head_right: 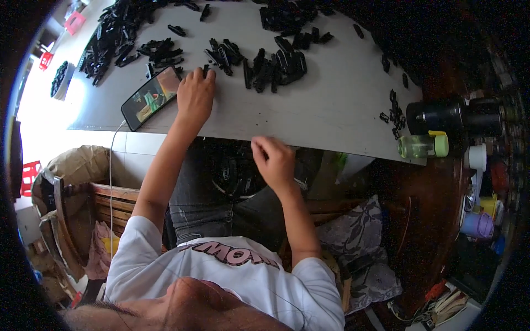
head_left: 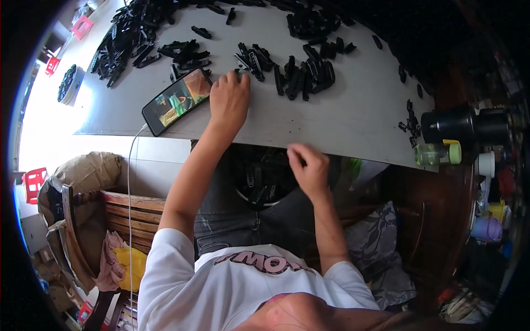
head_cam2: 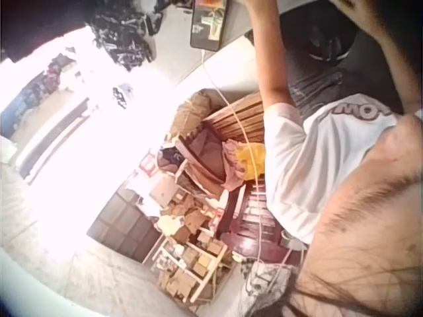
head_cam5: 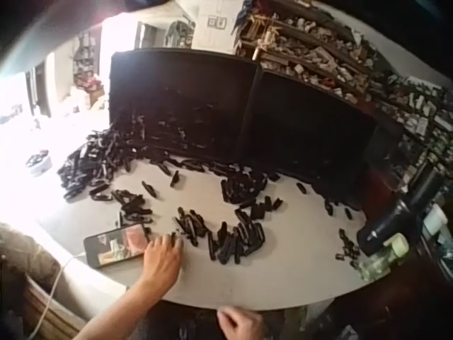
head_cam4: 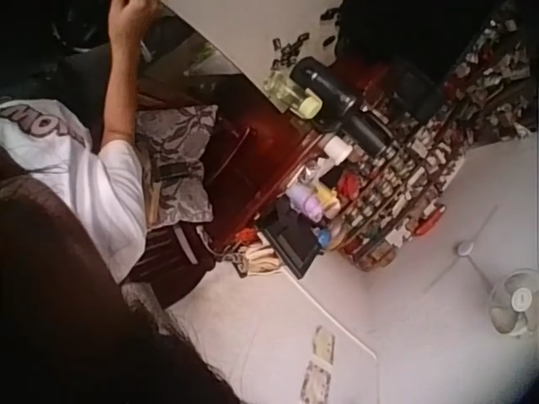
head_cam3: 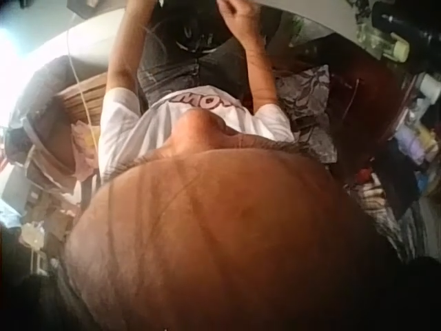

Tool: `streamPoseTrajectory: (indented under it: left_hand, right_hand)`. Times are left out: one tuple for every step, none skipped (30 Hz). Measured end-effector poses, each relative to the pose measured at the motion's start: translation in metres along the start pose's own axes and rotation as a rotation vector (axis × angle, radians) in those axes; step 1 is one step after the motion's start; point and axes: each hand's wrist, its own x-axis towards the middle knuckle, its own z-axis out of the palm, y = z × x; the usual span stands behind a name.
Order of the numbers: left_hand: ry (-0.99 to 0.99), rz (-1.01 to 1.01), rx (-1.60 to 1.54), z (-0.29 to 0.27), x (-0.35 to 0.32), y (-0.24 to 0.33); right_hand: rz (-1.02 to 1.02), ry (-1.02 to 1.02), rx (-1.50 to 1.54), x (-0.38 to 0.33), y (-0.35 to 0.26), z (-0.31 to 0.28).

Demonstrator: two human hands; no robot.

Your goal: Assembling small black plastic components by hand on a desk.

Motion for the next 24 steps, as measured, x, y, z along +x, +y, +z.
streamPoseTrajectory:
  left_hand:
    - [-0.001,0.006,-0.005,-0.004,-0.004,0.002]
    - [-0.011,-0.016,-0.049,-0.009,-0.008,0.004]
    - [-0.019,-0.035,-0.093,-0.014,-0.011,0.007]
    - [-0.015,-0.033,-0.094,-0.019,-0.016,0.010]
    - [0.004,-0.063,-0.220,-0.023,-0.022,0.011]
    - [0.024,-0.089,-0.351,-0.026,-0.026,0.013]
    - [0.027,-0.085,-0.353,-0.026,-0.032,0.014]
    - [-0.036,-0.106,-0.676,-0.026,-0.040,0.011]
    - [-0.102,-0.126,-1.000,-0.027,-0.047,0.009]
    - [-0.103,-0.125,-0.999,-0.028,-0.051,0.010]
    - [-0.239,-0.246,-1.234,-0.030,-0.055,0.009]
    - [-0.381,-0.369,-1.465,-0.031,-0.058,0.008]
    - [-0.382,-0.368,-1.465,-0.032,-0.061,0.008]
    - [-0.369,-0.363,-1.566,-0.032,-0.065,0.008]
    - [-0.356,-0.356,-1.668,-0.032,-0.067,0.008]
    - [-0.354,-0.356,-1.670,-0.033,-0.068,0.007]
    - [-0.411,-0.392,-1.725,-0.035,-0.068,0.007]
    - [-0.471,-0.428,-1.780,-0.037,-0.069,0.006]
    - [-0.474,-0.427,-1.783,-0.036,-0.070,0.007]
    - [-0.484,-0.413,-1.781,-0.036,-0.070,0.008]
    - [-0.493,-0.400,-1.778,-0.035,-0.070,0.009]
    - [-0.495,-0.397,-1.782,-0.035,-0.071,0.010]
    - [-0.503,-0.406,-1.788,-0.035,-0.072,0.012]
    - [-0.511,-0.416,-1.792,-0.036,-0.072,0.013]
  right_hand:
    - [-0.010,0.034,-0.033,0.015,0.001,-0.004]
    - [-0.026,0.066,-0.063,0.032,0.002,-0.006]
    - [0.013,0.079,-0.074,0.047,0.008,-0.005]
    - [0.051,0.091,-0.085,0.060,0.013,-0.004]
    - [0.049,0.092,-0.082,0.070,0.019,0.000]
    - [0.011,0.117,-0.148,0.079,0.026,0.004]
    - [-0.026,0.142,-0.214,0.087,0.032,0.007]
    - [-0.027,0.142,-0.210,0.093,0.031,0.013]
    - [-0.011,0.138,-0.283,0.098,0.030,0.018]
    - [0.005,0.134,-0.357,0.101,0.028,0.022]
    - [0.071,0.072,-0.376,0.104,0.025,0.025]
    - [0.071,0.072,-0.375,0.102,0.025,0.027]
    - [0.072,0.047,-0.337,0.098,0.026,0.028]
    - [0.070,0.022,-0.299,0.096,0.029,0.029]
    - [0.069,0.021,-0.300,0.095,0.033,0.027]
    - [0.028,0.134,-0.349,0.094,0.041,0.021]
    - [-0.012,0.247,-0.398,0.093,0.049,0.013]
    - [0.020,0.276,-0.447,0.095,0.057,0.007]
    - [0.003,0.261,-0.555,0.096,0.063,0.002]
    - [-0.014,0.246,-0.664,0.097,0.068,-0.002]
    - [-0.014,0.247,-0.669,0.096,0.072,-0.004]
    - [-0.049,0.199,-0.631,0.095,0.076,-0.005]
    - [-0.087,0.149,-0.591,0.096,0.077,-0.006]
    - [-0.090,0.148,-0.592,0.094,0.077,-0.007]
